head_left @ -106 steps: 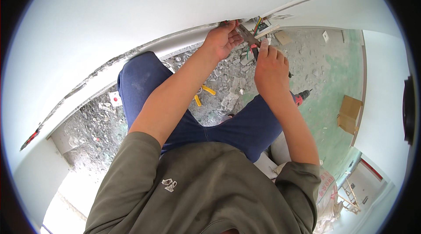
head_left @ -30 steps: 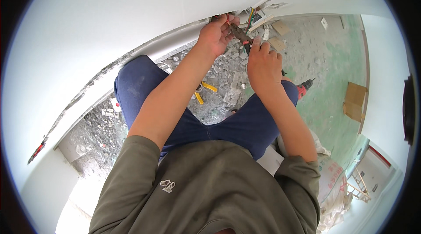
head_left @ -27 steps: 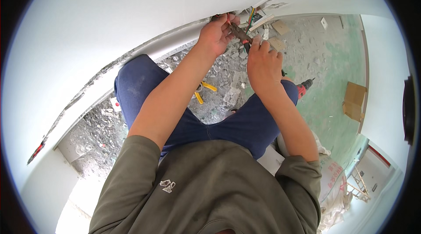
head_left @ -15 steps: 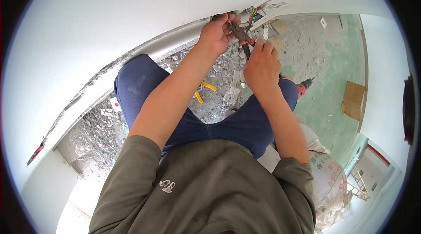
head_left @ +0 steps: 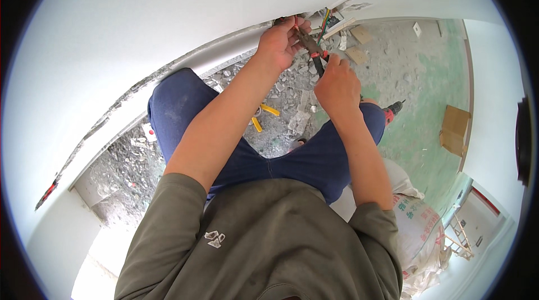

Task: Stripping and insulating electrical wires for a wall outlet installation in a renovation setting.

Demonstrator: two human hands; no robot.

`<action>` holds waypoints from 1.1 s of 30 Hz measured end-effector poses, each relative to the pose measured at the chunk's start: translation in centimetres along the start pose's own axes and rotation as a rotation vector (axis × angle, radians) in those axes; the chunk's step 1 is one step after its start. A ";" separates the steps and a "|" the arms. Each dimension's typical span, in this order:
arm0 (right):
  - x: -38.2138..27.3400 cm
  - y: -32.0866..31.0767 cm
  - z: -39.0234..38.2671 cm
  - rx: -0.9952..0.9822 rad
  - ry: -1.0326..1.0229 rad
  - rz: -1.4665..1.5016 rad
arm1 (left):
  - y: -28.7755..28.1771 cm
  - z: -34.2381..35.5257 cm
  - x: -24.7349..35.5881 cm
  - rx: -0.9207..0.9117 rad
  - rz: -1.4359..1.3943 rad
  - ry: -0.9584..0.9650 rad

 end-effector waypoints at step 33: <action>-2.1 5.0 -2.5 -0.850 0.246 1.616 | -0.8 0.5 -0.1 -0.048 -0.047 -0.018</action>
Point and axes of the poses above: each hand's wrist, its own z-axis towards the middle knuckle, its own y-axis out of the palm, x = y × z, the point moved 8 cm from there along z, towards the middle knuckle, and after that the axes turned 4 degrees about -x, right-handed, at the moved point
